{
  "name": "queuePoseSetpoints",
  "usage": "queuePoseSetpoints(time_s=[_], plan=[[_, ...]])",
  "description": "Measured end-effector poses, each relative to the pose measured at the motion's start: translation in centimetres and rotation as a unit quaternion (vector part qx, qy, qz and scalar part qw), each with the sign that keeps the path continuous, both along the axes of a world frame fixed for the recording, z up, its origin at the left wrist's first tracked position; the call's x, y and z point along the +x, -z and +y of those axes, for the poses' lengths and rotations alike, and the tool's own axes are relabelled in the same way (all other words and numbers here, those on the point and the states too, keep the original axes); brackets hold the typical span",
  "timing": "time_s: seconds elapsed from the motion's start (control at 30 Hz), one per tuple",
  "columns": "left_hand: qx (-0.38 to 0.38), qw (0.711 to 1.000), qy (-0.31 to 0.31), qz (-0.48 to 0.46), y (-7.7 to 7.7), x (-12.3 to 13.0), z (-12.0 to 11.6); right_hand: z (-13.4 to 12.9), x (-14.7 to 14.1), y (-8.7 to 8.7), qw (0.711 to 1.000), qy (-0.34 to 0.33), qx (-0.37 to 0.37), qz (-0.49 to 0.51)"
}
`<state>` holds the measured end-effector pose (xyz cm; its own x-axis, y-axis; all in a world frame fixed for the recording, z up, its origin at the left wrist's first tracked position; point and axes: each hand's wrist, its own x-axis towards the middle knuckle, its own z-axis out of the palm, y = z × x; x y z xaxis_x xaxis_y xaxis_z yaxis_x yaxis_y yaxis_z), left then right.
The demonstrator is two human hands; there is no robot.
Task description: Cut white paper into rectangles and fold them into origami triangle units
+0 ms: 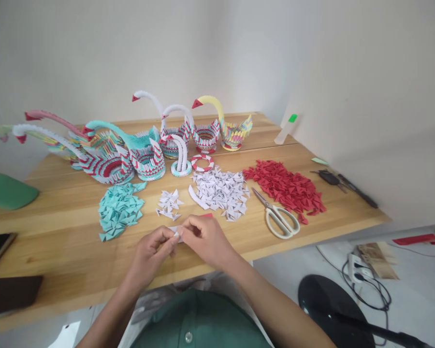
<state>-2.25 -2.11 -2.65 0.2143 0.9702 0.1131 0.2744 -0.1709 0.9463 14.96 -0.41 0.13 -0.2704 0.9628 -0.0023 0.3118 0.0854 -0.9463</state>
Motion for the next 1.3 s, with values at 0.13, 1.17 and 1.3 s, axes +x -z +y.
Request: queuePoseSetpoints(time_s=[0.13, 1.17, 1.3], plan=[[0.161, 0.981, -0.06, 0.088, 0.1, -0.6, -0.3, 0.3, 0.6, -0.2, 0.996, 0.001, -0.066, 0.06], [-0.029, 0.999, -0.037, 0.004, -0.3, 0.6, -0.1, 0.5, 0.6, 0.8, 0.999, -0.051, 0.012, 0.006], [-0.078, 0.993, -0.057, -0.061, -0.2, 0.4, 0.2, 0.6, 0.9, 0.7, 0.994, -0.071, -0.028, 0.075]])
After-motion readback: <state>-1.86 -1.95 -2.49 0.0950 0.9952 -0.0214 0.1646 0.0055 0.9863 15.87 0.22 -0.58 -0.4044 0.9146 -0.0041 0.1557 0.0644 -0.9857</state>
